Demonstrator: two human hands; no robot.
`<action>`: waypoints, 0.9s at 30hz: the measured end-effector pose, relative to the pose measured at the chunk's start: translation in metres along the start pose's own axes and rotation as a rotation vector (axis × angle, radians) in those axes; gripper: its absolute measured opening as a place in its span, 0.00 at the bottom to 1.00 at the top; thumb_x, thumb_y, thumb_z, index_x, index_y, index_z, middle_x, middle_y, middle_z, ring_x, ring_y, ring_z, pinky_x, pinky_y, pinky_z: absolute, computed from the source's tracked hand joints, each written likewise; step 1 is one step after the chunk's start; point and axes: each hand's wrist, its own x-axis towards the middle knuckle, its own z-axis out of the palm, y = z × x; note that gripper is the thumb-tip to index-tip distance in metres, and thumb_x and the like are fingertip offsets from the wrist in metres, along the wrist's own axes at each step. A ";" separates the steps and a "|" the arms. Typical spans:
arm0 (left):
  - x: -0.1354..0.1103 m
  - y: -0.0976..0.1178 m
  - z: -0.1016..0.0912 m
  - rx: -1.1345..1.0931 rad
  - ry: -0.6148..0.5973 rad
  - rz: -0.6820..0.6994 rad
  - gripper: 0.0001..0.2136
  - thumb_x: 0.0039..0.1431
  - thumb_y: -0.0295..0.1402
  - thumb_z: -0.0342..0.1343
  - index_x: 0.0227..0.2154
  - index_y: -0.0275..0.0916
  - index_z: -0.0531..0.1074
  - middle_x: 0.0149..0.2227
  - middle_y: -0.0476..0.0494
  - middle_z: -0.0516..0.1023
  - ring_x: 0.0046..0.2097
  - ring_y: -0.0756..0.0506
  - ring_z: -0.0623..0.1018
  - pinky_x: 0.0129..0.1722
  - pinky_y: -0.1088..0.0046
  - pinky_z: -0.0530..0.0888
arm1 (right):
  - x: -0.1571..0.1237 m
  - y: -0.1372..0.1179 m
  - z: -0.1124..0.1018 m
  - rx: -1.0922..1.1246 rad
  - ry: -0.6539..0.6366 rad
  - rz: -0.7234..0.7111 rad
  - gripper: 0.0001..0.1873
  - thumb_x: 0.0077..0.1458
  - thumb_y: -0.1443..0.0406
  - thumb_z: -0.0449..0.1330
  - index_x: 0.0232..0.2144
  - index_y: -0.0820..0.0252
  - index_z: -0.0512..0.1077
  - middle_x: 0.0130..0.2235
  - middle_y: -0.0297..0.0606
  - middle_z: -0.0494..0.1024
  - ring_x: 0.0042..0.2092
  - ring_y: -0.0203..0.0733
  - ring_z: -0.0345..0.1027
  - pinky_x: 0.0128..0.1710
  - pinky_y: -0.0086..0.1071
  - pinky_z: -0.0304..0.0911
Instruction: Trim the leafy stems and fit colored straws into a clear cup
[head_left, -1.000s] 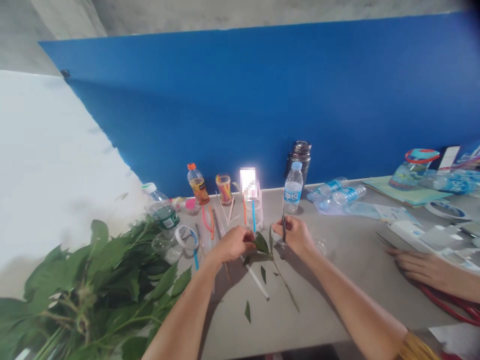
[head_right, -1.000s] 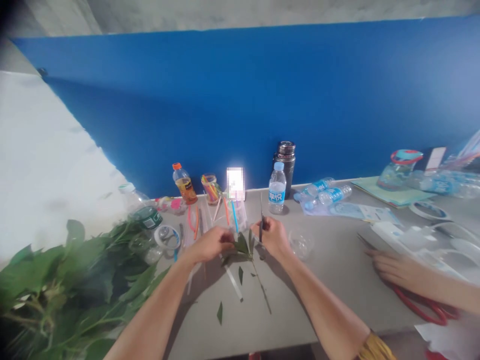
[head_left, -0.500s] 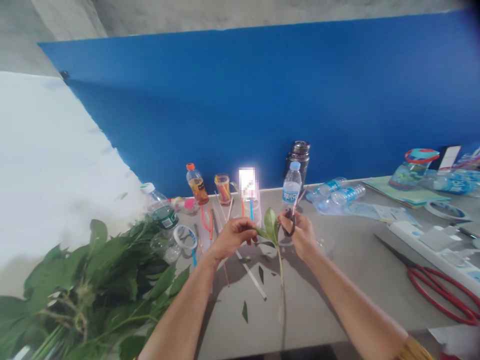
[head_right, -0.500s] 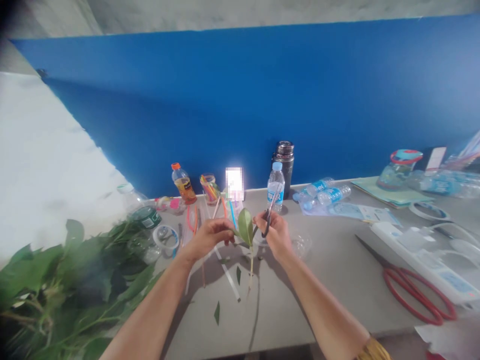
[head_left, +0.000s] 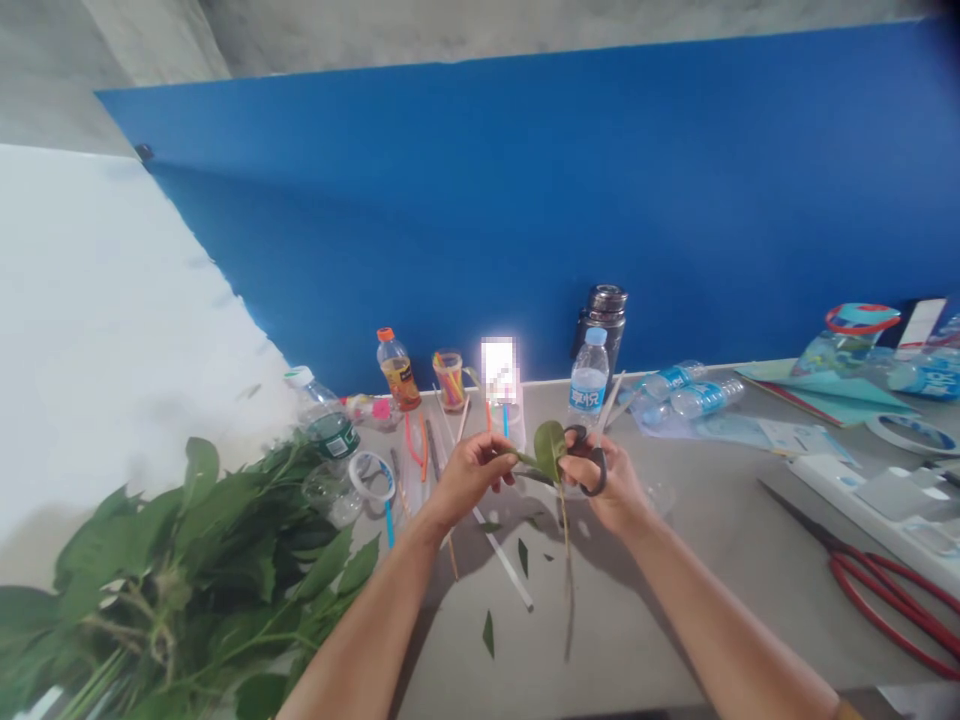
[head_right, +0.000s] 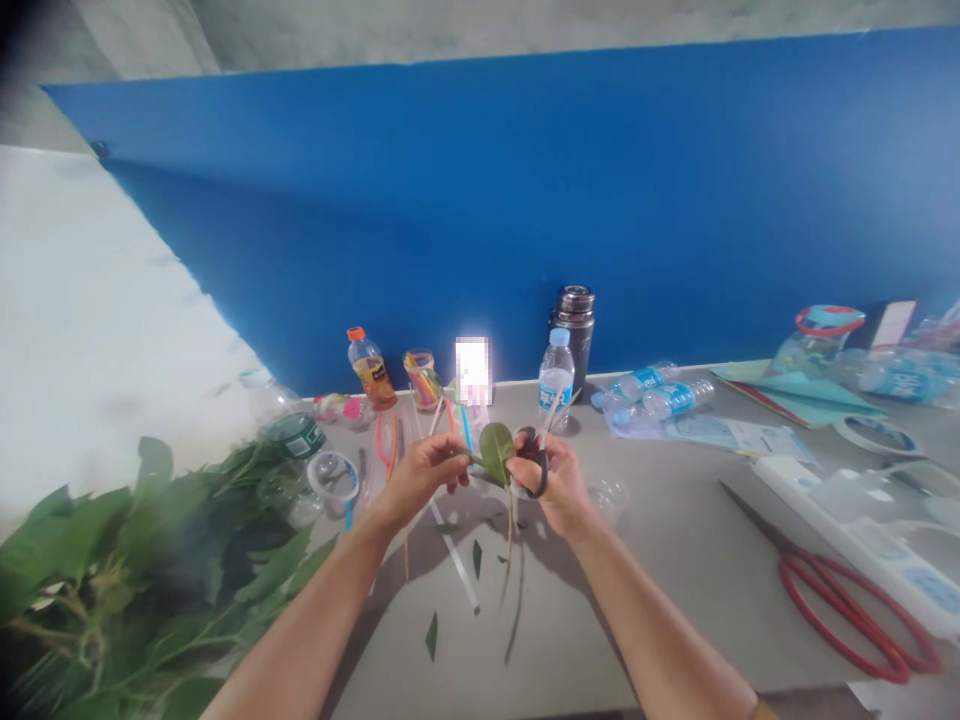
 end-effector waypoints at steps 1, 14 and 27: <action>-0.001 0.002 0.001 0.052 0.082 0.013 0.14 0.54 0.43 0.63 0.35 0.38 0.72 0.24 0.51 0.74 0.25 0.50 0.71 0.28 0.74 0.67 | 0.000 -0.001 0.000 -0.004 0.012 -0.008 0.15 0.43 0.61 0.71 0.33 0.58 0.74 0.23 0.28 0.70 0.25 0.35 0.62 0.26 0.30 0.57; -0.024 0.004 0.049 0.257 0.115 0.285 0.13 0.60 0.42 0.60 0.25 0.38 0.73 0.24 0.49 0.70 0.28 0.50 0.66 0.29 0.73 0.62 | -0.005 -0.018 0.009 -0.093 0.081 -0.062 0.15 0.39 0.60 0.71 0.30 0.57 0.73 0.22 0.28 0.71 0.24 0.36 0.63 0.26 0.31 0.61; -0.030 -0.001 0.074 0.128 0.119 0.095 0.10 0.56 0.38 0.60 0.26 0.37 0.73 0.23 0.51 0.69 0.26 0.51 0.64 0.27 0.74 0.61 | -0.008 -0.021 0.009 -0.281 -0.001 -0.120 0.12 0.43 0.58 0.68 0.29 0.58 0.75 0.26 0.33 0.73 0.28 0.38 0.64 0.28 0.31 0.62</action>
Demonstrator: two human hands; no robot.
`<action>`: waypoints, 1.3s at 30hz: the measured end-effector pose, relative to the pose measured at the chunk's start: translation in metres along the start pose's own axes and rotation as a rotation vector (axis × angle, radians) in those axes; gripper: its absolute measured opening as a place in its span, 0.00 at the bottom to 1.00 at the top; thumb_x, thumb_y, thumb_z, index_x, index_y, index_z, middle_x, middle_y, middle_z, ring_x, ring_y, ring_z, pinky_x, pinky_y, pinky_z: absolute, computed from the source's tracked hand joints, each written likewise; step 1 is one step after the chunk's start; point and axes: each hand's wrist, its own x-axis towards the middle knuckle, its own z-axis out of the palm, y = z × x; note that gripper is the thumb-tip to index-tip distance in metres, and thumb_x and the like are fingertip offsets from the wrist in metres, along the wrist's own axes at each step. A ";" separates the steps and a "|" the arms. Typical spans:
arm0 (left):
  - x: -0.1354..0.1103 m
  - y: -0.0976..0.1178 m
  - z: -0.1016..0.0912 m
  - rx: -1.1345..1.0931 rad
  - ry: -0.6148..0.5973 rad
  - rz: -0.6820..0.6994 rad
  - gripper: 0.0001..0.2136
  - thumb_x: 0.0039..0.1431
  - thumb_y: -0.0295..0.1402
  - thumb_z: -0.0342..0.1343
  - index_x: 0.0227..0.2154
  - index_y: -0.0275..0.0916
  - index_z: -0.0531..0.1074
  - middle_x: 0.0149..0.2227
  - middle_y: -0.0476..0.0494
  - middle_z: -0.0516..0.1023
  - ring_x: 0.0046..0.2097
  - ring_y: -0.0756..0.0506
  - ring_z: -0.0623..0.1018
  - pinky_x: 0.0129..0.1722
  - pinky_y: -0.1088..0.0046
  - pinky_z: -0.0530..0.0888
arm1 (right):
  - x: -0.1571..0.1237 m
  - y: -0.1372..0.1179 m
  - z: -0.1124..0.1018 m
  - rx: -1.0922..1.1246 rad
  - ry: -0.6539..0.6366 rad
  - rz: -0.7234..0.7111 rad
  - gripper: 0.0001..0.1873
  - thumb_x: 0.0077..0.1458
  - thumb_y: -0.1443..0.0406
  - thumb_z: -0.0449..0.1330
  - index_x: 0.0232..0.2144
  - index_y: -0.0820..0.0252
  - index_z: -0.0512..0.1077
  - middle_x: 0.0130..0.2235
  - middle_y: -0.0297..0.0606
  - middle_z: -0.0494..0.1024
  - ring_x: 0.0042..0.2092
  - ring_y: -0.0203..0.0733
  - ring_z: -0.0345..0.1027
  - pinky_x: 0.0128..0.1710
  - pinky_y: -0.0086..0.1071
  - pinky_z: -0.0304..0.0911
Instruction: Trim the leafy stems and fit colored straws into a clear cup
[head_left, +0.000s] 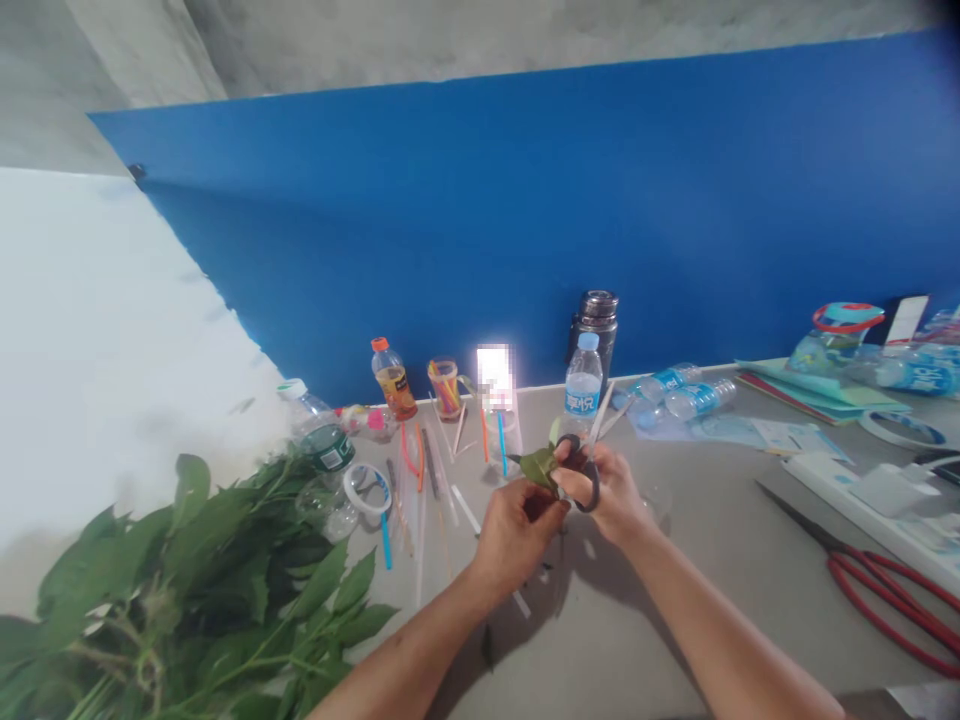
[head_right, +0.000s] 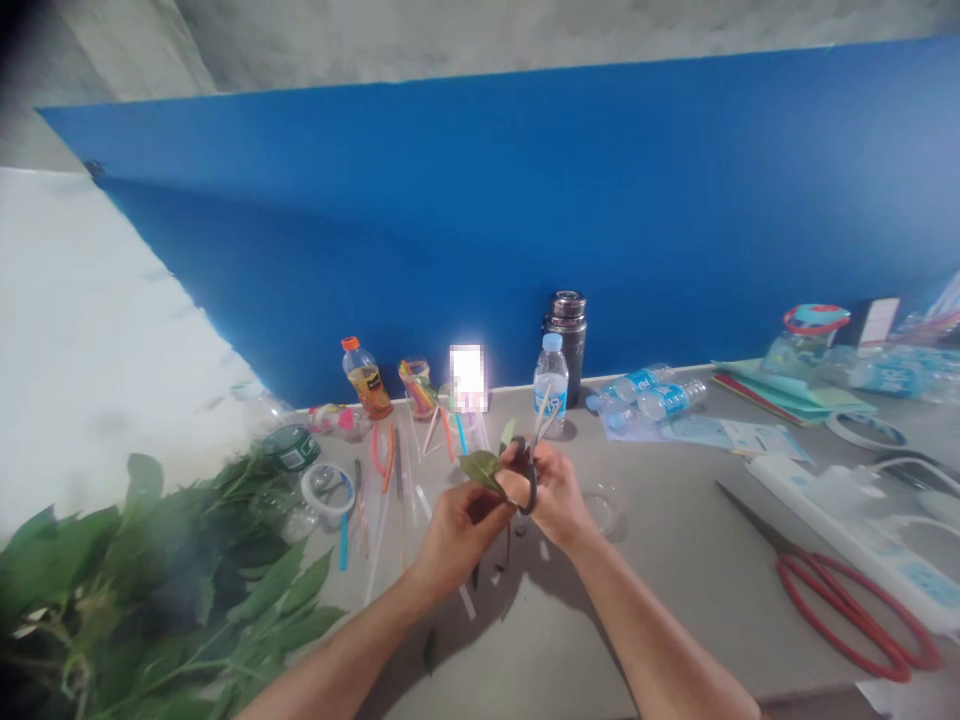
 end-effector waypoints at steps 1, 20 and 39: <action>0.000 0.001 0.000 -0.011 -0.007 0.013 0.12 0.57 0.39 0.60 0.24 0.37 0.71 0.22 0.51 0.67 0.26 0.51 0.63 0.27 0.74 0.60 | -0.001 0.000 0.000 -0.012 -0.023 -0.001 0.11 0.43 0.58 0.68 0.29 0.58 0.75 0.27 0.33 0.73 0.29 0.38 0.65 0.29 0.30 0.62; -0.004 0.002 0.001 -0.095 0.112 0.013 0.07 0.52 0.33 0.59 0.23 0.39 0.69 0.22 0.51 0.65 0.26 0.51 0.64 0.26 0.74 0.62 | 0.001 0.003 -0.008 0.134 -0.095 0.000 0.14 0.47 0.56 0.70 0.31 0.58 0.75 0.29 0.33 0.76 0.26 0.34 0.61 0.26 0.29 0.57; 0.011 0.000 -0.009 -0.284 0.133 -0.073 0.19 0.51 0.48 0.66 0.23 0.39 0.68 0.18 0.56 0.61 0.21 0.54 0.59 0.22 0.75 0.58 | 0.008 0.007 -0.003 0.050 0.008 0.017 0.15 0.42 0.58 0.73 0.31 0.58 0.76 0.30 0.34 0.78 0.33 0.42 0.71 0.34 0.32 0.66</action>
